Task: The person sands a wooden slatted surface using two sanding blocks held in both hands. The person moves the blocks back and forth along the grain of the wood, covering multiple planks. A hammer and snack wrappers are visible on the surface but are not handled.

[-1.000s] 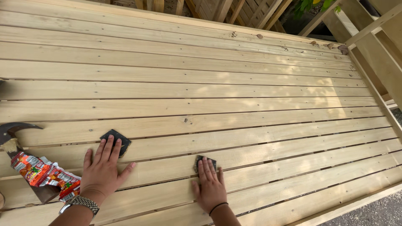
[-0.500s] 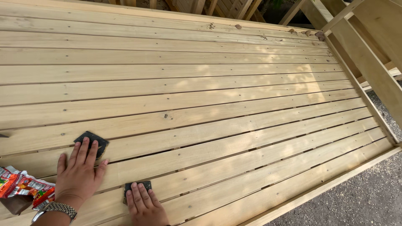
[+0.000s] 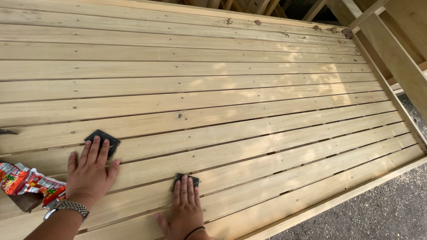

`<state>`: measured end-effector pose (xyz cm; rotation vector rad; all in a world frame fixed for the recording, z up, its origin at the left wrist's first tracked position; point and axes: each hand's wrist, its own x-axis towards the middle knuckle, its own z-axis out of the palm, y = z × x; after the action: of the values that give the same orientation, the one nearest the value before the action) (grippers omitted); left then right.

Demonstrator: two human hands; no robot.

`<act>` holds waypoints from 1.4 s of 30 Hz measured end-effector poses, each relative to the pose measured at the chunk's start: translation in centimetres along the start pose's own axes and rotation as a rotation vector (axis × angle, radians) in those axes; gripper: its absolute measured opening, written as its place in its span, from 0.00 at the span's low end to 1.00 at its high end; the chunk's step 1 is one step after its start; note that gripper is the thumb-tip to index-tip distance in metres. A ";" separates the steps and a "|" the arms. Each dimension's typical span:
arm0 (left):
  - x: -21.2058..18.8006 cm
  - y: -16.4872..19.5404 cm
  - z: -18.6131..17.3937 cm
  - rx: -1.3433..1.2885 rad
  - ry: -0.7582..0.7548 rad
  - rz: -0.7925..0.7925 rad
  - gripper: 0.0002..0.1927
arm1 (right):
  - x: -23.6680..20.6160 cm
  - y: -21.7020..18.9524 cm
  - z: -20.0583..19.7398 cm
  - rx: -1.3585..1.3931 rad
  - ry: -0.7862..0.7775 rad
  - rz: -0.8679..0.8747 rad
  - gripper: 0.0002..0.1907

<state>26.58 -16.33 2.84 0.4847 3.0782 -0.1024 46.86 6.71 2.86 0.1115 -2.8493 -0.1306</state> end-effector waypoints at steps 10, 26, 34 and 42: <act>-0.6 0.0 0.0 -0.142 0.237 0.156 0.51 | -6.1 20.7 1.1 -0.025 -0.541 0.563 0.50; -8.7 1.6 0.3 -0.120 0.188 0.277 0.33 | -4.9 2.4 -0.3 0.215 -0.838 0.014 0.50; -8.5 1.8 -0.3 -0.272 0.174 0.283 0.38 | -7.0 15.6 0.4 -0.104 -0.548 0.707 0.54; -8.0 0.6 -0.6 -0.570 0.040 0.230 0.30 | -1.9 -11.7 -1.7 0.499 -0.784 -0.250 0.50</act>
<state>34.33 -18.16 3.67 0.7878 2.8593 0.7659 49.94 -4.82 2.78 0.6471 -3.5557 0.6273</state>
